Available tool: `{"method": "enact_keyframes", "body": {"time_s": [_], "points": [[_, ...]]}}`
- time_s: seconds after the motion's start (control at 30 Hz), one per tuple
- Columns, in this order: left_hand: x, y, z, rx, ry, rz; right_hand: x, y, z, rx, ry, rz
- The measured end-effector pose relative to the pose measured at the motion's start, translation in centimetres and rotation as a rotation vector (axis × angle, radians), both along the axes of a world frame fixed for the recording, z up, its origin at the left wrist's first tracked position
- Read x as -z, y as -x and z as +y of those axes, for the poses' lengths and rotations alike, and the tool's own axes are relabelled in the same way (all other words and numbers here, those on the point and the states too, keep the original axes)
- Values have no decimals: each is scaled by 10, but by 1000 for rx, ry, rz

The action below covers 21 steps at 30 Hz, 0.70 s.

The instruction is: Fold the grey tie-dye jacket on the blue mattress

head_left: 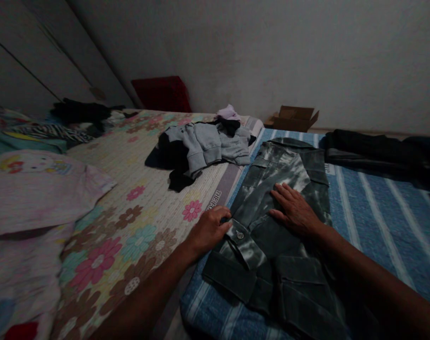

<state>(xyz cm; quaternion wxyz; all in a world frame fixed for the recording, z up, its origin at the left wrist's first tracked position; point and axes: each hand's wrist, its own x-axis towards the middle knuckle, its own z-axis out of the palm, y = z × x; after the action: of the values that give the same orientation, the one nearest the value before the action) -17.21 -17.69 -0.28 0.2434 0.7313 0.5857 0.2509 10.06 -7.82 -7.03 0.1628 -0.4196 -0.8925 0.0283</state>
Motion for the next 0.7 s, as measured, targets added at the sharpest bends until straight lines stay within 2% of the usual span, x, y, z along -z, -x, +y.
{"method": "enact_keyframes", "body": {"time_s": [0.1,0.2,0.3,0.47,0.7], "points": [[-4,-14,-15,17,-132,89,0,1,-1,0,-8,-6],[-2,-31,-25,217,-167,158,1,1,-2,2,-15,-12],[5,-39,-27,343,-78,317,2,1,-2,5,-15,-24],[12,-39,-22,362,135,505,2,3,-1,8,-11,-49],[0,-37,-18,346,124,493,-5,9,-2,19,26,-101]]}}
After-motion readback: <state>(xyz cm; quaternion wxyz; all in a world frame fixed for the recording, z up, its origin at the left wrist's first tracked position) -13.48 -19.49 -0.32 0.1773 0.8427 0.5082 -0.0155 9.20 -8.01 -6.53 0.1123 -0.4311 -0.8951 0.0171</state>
